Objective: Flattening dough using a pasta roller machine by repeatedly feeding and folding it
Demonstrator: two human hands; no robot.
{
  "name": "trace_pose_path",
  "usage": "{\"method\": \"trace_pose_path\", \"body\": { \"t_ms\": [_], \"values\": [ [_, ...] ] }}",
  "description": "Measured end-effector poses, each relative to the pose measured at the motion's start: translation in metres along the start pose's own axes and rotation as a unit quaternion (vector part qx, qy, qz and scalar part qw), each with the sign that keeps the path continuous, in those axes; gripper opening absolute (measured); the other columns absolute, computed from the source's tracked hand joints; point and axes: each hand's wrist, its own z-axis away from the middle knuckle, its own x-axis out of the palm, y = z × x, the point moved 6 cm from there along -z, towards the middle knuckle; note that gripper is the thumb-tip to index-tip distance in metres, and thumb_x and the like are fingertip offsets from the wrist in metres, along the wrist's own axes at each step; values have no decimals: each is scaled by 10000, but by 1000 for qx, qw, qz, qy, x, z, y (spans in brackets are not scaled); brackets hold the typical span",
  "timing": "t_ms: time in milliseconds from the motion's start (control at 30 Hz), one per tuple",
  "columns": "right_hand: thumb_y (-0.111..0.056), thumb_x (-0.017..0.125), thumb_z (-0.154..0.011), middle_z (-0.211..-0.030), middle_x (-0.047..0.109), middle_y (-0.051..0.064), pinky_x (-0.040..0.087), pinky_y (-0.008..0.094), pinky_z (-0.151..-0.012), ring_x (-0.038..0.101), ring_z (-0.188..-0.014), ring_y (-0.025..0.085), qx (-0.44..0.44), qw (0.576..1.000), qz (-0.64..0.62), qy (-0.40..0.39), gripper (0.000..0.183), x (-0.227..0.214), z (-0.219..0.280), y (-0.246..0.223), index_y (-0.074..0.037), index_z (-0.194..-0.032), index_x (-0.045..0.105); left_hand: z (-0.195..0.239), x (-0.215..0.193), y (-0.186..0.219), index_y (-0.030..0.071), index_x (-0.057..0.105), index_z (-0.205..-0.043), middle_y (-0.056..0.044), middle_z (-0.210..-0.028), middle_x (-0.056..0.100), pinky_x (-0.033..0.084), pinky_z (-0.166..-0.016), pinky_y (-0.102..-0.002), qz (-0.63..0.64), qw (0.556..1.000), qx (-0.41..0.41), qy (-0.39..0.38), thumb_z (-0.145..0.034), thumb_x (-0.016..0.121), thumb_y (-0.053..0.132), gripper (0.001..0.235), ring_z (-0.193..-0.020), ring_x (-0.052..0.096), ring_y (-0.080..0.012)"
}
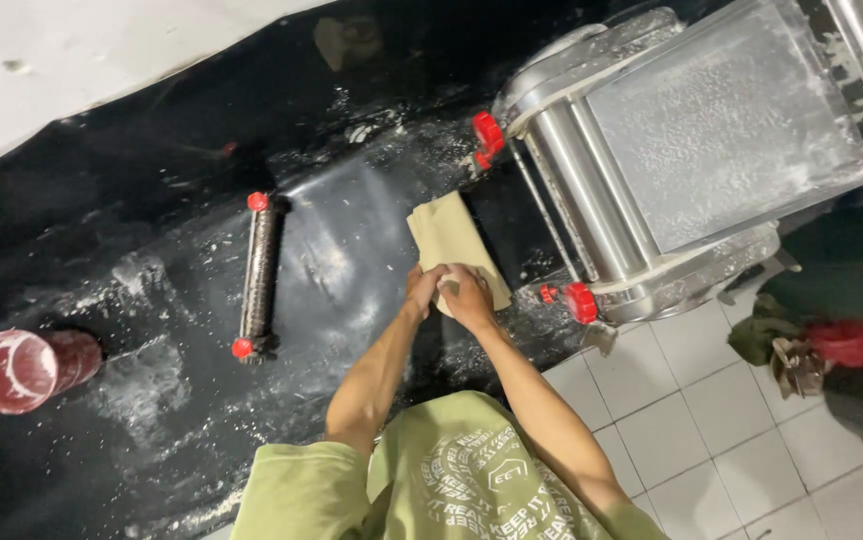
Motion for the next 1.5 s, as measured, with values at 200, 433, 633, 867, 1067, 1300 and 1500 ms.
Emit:
{"method": "trace_pose_path", "body": {
  "t_ms": [200, 433, 633, 867, 1067, 1300, 1500],
  "values": [
    [-519, 649, -930, -1464, 563, 149, 450, 493, -1110, 544, -1352, 338, -40, 985, -131, -101, 652, 60, 44, -56, -212, -1497, 549, 100, -111, 43, 90, 707, -1273, -186, -1139, 734, 604, -867, -477, -181, 982, -11, 44, -698, 810, 510, 720, -1077, 716, -346],
    [-434, 798, -926, -1323, 530, 341, 601, 494, -839, 644, -1118, 407, 47, 931, -339, -128, 781, 48, 74, -67, -76, -1477, 375, 88, -116, -9, 73, 632, -1345, -201, -1195, 686, 615, -837, -448, 4, 1000, -2, 1, -985, 562, 345, 456, -1008, 724, -328],
    [-439, 855, -805, -1430, 513, 337, 534, 543, -1023, 530, -1335, 448, 56, 971, -207, -108, 978, 34, 62, -44, -33, -1524, 331, 58, -95, -32, 0, 402, -1450, -185, -1193, 551, 566, -881, -426, -71, 992, 86, 51, -851, 829, 285, 789, -1028, 613, -296],
    [-393, 677, -964, -1381, 565, 336, 604, 547, -851, 606, -1230, 452, 60, 963, -218, -145, 726, 30, 67, -75, -2, -1518, 418, 58, -106, -33, 87, 597, -1378, -204, -1331, 642, 523, -1054, -475, -150, 988, 34, 33, -964, 649, 548, 622, -1276, 602, -339],
    [-345, 761, -901, -1484, 450, 361, 566, 552, -939, 522, -1331, 470, 39, 951, -196, -238, 943, 17, 93, -134, 25, -1591, 236, 75, -136, -27, 94, 631, -1309, -183, -1186, 707, 592, -921, -457, -76, 994, -12, 72, -748, 874, 483, 725, -1087, 701, -331],
    [-201, 863, -815, -1541, 368, 347, 546, 526, -1011, 490, -1359, 468, 82, 935, -253, -235, 1097, 20, 99, -121, -9, -1621, 143, 73, -127, -21, 107, 606, -1338, -188, -1212, 685, 563, -963, -489, -141, 986, 55, 75, -757, 838, 465, 722, -1176, 658, -354],
    [-59, 635, -866, -1382, 526, 369, 567, 585, -920, 589, -1224, 506, 102, 933, -298, -174, 751, 27, 66, -68, -78, -1571, 376, 87, -125, -5, 105, 639, -1254, -199, -1204, 637, 526, -976, -476, -140, 987, 81, 19, -801, 788, 456, 593, -1156, 644, -349]
  ]
}}
